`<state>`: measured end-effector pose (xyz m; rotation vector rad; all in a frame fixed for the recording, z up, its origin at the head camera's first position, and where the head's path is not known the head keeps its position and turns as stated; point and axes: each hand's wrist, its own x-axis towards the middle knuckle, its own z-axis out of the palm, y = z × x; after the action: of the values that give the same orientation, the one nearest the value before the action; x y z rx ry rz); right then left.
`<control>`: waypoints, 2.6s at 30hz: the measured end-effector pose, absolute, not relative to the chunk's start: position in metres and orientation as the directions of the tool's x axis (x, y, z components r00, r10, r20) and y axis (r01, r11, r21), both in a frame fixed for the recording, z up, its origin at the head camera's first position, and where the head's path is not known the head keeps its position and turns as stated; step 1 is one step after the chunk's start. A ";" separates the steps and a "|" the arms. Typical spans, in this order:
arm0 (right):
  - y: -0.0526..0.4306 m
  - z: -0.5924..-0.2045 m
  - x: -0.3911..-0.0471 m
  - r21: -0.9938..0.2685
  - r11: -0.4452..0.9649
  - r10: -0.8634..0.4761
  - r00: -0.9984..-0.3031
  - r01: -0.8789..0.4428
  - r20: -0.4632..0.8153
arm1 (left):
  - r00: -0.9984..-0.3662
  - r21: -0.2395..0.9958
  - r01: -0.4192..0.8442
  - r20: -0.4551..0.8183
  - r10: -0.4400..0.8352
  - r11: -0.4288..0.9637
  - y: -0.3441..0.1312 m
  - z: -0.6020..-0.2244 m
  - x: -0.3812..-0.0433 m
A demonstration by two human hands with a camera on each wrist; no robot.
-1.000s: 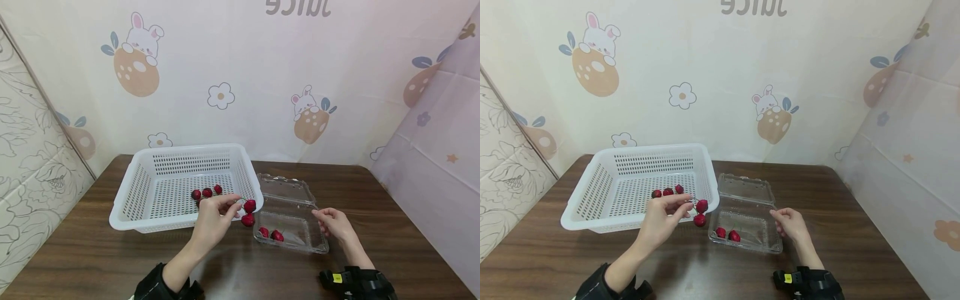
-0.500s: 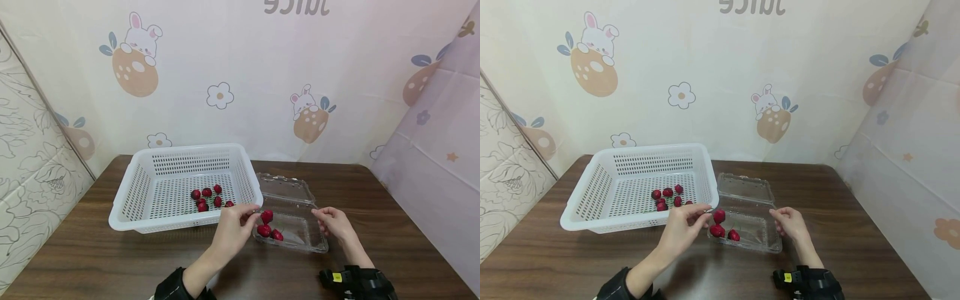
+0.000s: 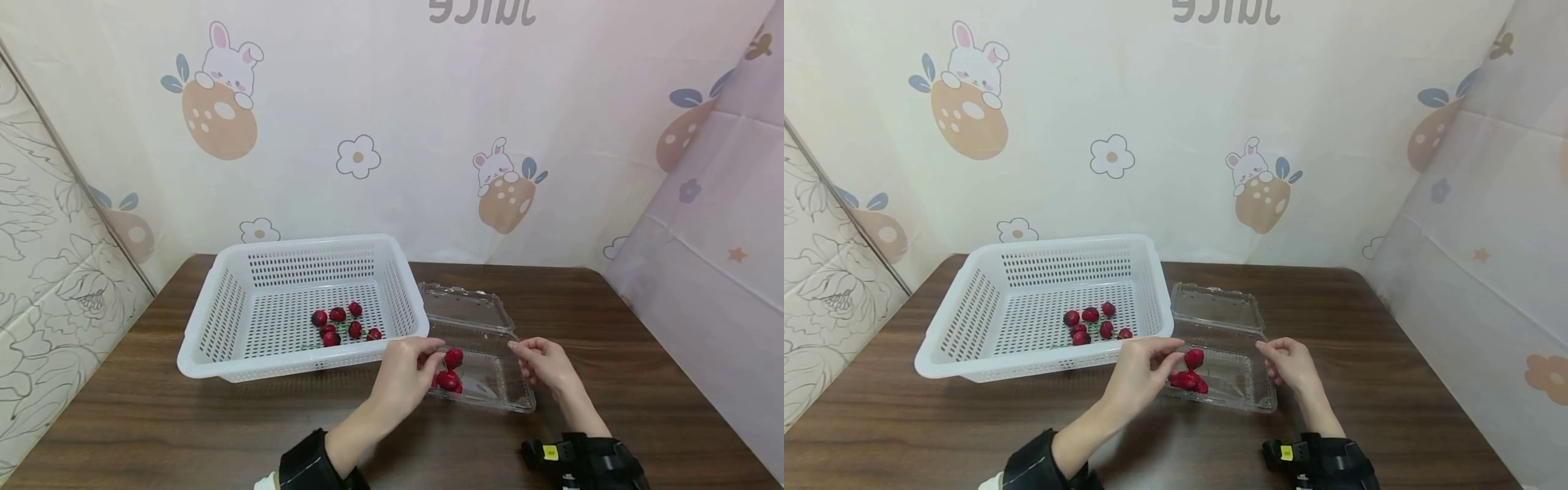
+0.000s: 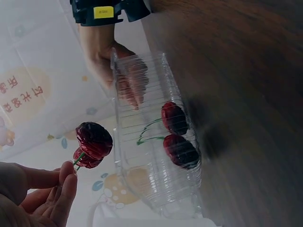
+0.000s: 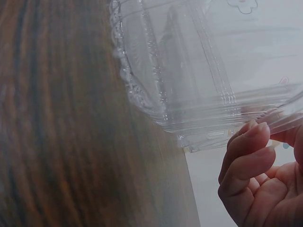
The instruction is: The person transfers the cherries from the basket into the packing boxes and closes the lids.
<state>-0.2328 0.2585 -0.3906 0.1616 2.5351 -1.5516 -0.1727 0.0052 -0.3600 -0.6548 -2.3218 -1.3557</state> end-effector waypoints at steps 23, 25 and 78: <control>0.258 -0.393 -0.233 -0.867 0.466 0.014 -0.981 0.179 -0.195 | -0.839 0.596 0.525 0.482 0.253 0.608 0.039 -0.375 -0.190; 0.258 -0.393 -0.232 -0.865 0.469 0.013 -0.981 0.178 -0.195 | -0.849 0.609 0.515 0.458 0.263 0.604 0.041 -0.377 -0.191; 0.259 -0.392 -0.232 -0.859 0.487 0.010 -0.984 0.161 -0.178 | -0.855 0.421 0.507 0.356 0.377 0.752 0.009 -0.340 -0.168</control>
<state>-0.2316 0.2593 -0.3925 0.1493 2.5777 -1.5130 -0.1679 0.0092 -0.3401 -0.6947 -2.7021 -0.7557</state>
